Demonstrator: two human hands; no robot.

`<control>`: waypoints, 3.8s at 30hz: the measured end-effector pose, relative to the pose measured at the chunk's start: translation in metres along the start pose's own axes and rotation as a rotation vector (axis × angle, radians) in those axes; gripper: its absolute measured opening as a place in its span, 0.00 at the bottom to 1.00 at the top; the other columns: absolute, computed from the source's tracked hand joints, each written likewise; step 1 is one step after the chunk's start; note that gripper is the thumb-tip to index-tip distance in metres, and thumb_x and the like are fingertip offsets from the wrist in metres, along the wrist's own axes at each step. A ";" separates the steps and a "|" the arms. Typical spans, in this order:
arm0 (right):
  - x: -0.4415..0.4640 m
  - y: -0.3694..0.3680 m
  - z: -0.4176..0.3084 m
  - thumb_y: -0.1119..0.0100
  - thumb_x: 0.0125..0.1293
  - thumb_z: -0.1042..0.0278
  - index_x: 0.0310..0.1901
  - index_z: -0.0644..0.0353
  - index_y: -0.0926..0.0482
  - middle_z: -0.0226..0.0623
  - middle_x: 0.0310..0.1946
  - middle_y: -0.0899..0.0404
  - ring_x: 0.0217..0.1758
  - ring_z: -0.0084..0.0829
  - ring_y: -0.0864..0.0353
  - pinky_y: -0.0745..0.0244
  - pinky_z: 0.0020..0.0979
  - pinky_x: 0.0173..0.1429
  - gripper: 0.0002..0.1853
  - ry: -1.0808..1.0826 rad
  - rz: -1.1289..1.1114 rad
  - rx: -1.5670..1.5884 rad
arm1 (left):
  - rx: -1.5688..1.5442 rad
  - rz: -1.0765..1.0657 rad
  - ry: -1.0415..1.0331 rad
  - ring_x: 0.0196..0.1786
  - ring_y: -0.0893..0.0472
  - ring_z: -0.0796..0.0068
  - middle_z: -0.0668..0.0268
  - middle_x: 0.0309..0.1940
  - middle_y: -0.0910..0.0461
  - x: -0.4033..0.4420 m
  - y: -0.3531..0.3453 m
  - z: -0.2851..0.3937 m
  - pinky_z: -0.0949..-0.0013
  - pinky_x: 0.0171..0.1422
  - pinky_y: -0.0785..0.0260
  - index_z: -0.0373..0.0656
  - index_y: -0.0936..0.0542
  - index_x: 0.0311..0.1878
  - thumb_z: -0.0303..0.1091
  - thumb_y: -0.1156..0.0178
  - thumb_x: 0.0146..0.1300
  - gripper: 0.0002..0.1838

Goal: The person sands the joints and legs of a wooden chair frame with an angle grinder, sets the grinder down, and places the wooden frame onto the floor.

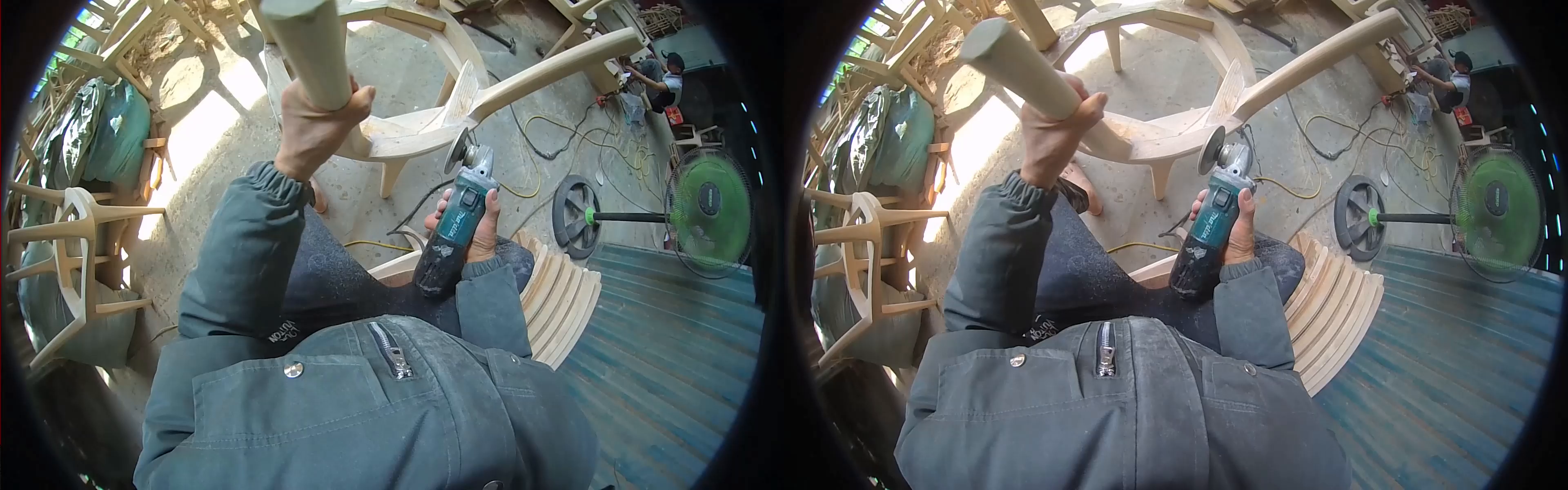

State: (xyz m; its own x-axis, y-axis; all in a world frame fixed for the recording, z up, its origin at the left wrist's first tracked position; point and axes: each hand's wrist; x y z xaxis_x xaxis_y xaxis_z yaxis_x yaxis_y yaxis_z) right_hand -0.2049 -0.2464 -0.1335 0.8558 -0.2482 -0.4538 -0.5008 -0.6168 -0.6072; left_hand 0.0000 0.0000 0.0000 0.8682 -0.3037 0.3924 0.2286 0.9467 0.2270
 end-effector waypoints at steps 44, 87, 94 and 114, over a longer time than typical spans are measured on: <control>0.160 -0.162 -0.029 0.29 0.62 0.40 0.75 0.55 0.32 0.58 0.62 0.18 0.65 0.54 0.17 0.25 0.43 0.70 0.44 0.032 -0.460 -1.605 | -0.858 -0.046 1.288 0.65 0.19 0.49 0.50 0.67 0.24 -0.039 -0.089 -0.085 0.45 0.64 0.25 0.42 0.32 0.76 0.88 0.65 0.66 0.58; 0.191 -0.179 -0.033 0.26 0.58 0.43 0.72 0.55 0.29 0.57 0.54 0.14 0.57 0.58 0.12 0.20 0.47 0.62 0.43 -0.039 -0.598 -1.557 | -0.972 0.169 1.265 0.65 0.19 0.54 0.53 0.64 0.21 -0.020 -0.088 -0.079 0.46 0.69 0.26 0.45 0.34 0.77 0.82 0.59 0.72 0.51; 0.233 -0.225 -0.003 0.30 0.60 0.38 0.72 0.56 0.28 0.57 0.57 0.15 0.58 0.58 0.13 0.20 0.47 0.64 0.43 0.043 -0.585 -1.544 | -1.029 0.524 1.121 0.58 0.20 0.62 0.64 0.56 0.18 0.021 -0.066 -0.120 0.56 0.60 0.26 0.52 0.24 0.68 0.74 0.51 0.74 0.38; 0.241 -0.237 -0.007 0.31 0.61 0.36 0.69 0.54 0.25 0.58 0.57 0.15 0.61 0.60 0.15 0.22 0.48 0.66 0.40 0.053 -0.510 -1.610 | -1.066 0.618 1.235 0.56 0.21 0.62 0.64 0.57 0.20 0.040 -0.066 -0.132 0.51 0.54 0.26 0.56 0.21 0.64 0.77 0.49 0.69 0.37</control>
State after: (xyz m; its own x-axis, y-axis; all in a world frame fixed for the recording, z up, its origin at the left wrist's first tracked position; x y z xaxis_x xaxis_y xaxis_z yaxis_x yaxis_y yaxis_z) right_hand 0.1208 -0.1655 -0.0941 0.8968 0.2002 -0.3946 0.4109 -0.7079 0.5745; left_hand 0.0777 -0.0608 -0.1170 0.6130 -0.1281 -0.7796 -0.5131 0.6859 -0.5161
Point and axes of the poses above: each hand's wrist, its own x-axis towards the middle knuckle, its own y-axis out of the back of the hand, z = x × y
